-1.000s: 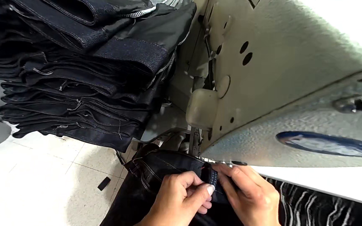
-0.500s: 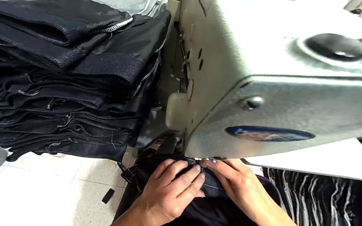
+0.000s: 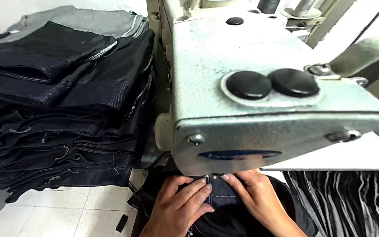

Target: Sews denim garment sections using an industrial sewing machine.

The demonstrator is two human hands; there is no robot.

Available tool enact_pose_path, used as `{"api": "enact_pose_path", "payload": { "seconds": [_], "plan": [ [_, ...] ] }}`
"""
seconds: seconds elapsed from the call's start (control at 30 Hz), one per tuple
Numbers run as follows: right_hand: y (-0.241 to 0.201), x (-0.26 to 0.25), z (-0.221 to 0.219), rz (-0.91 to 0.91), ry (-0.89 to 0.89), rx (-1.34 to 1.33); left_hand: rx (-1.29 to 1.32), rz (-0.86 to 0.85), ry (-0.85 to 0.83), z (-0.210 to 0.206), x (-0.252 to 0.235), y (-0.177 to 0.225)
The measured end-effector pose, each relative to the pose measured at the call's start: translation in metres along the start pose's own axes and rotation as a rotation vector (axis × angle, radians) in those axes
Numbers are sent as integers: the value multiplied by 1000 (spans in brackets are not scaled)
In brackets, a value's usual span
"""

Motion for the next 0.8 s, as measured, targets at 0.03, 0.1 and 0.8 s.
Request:
{"api": "enact_pose_path", "payload": {
  "seconds": [0.03, 0.1, 0.8],
  "plan": [
    [0, -4, -1, 13, 4, 0, -55, -4, 8, 1, -1, 2],
    [-1, -11, -2, 40, -16, -12, -137, -6, -3, 2, -4, 6],
    [-4, -18, -1, 123, -56, -40, -222, -20, -15, 9, -9, 17]
  ]
}}
Point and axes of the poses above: each hand's wrist, its own x-axis away from the middle knuckle, its own z-axis out of the back of the hand, y = z × x, the point moved 9 cm from there along -x, towards the middle knuckle, and after that the axes turned 5 degrees about z, right-handed, at the moved point
